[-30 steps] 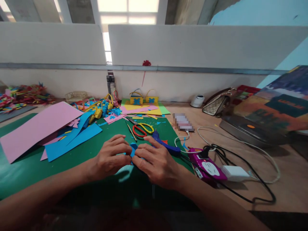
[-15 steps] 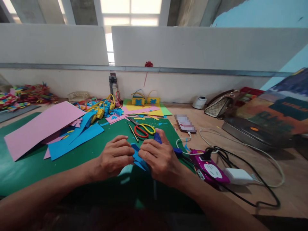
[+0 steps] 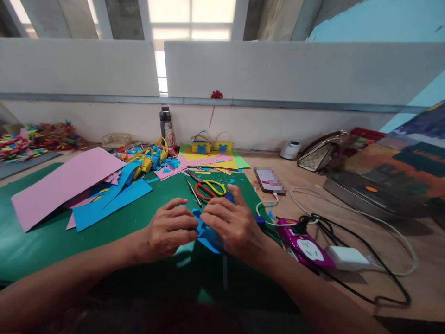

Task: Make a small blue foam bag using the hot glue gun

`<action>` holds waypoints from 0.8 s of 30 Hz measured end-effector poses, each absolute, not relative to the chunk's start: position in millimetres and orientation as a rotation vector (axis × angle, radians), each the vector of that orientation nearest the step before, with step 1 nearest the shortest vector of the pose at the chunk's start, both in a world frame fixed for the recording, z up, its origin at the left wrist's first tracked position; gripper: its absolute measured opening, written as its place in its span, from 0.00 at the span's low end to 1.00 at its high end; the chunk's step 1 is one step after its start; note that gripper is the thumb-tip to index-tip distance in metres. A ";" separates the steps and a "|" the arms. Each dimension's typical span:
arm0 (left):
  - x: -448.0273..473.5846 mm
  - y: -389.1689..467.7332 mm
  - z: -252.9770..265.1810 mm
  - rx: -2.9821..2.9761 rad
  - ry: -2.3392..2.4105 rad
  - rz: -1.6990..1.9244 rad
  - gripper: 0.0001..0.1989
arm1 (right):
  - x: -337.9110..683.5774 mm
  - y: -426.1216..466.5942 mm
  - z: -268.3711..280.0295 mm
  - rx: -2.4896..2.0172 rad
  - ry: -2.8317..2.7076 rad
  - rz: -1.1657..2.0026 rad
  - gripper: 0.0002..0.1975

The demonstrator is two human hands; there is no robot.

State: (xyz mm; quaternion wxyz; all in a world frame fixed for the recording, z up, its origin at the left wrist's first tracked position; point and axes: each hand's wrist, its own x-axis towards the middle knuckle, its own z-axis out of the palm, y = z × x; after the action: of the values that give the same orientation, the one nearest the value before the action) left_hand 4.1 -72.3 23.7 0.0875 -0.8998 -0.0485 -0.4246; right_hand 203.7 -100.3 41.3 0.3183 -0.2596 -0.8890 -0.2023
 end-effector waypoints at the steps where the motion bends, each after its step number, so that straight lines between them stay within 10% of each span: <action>1: 4.0 -72.1 23.3 -2.674 -0.147 -1.269 0.13 | 202.6 -100.8 40.0 -0.649 -2.370 -0.517 0.12; 24: 3.9 -76.4 24.9 -2.692 -0.249 -1.362 0.07 | 199.5 -107.5 41.7 -0.803 -2.293 -0.676 0.16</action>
State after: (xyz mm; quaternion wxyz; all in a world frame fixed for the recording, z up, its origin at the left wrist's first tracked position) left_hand 3.9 -76.4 24.9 0.0572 -0.8878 -0.0822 -0.4492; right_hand 199.5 -107.5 41.7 0.3048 -0.3033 -0.8660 -0.2554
